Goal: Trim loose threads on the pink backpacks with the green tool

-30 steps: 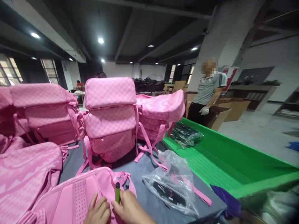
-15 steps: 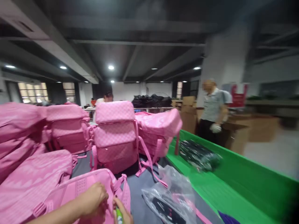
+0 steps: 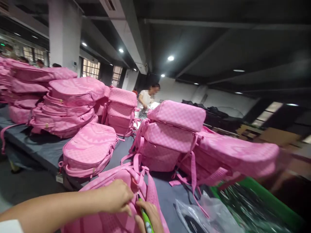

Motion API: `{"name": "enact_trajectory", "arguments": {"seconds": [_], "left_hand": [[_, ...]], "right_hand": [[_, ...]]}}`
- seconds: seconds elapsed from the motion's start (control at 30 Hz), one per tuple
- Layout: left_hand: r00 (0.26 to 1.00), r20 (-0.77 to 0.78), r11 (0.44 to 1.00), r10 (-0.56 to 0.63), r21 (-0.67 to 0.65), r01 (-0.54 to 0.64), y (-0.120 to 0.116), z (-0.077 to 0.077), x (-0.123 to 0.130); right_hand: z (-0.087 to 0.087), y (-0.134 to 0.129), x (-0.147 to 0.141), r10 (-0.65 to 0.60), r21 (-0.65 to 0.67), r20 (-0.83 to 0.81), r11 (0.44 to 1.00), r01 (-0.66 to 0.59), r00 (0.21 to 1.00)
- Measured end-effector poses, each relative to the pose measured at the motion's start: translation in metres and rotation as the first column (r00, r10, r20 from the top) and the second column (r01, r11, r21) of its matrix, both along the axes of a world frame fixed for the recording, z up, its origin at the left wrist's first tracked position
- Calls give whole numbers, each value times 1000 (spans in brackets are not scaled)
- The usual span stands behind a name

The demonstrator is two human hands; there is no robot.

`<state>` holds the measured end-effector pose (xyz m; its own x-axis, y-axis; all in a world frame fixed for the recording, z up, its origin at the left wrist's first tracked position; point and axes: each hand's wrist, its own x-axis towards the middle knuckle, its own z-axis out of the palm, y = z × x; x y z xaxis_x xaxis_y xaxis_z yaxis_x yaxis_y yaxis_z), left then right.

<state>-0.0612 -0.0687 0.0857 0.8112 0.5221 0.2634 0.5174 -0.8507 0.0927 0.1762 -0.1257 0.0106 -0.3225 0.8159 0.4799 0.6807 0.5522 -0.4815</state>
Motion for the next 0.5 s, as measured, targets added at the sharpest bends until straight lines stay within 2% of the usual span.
{"name": "enact_trajectory", "arguments": {"seconds": [0.07,0.13,0.23,0.3,0.37,0.43,0.5], "left_hand": [[998,56,997,-22,72,18,15,-24,-24],[990,125,993,-66,104,53,30,-38,-47],[977,205,992,-65,118,41,50,-38,-60],[976,220,990,-12,140,-19,62,-29,-48],[987,143,991,69,106,-85,70,-19,-24],[989,-41,990,140,-2,-140,77,-14,4],[953,-246,974,176,-96,-204,86,-15,27]], "right_hand": [[3,-1,-21,-56,25,-63,998,58,996],[5,3,-40,-41,53,-48,998,43,998],[-2,18,-59,-32,141,-61,989,41,998],[-11,26,-66,-65,222,-125,971,91,990],[-19,26,-70,-106,254,-142,957,139,984],[-21,15,-71,-141,220,-99,962,160,985],[-18,-1,-68,-162,172,-65,970,171,985]]}}
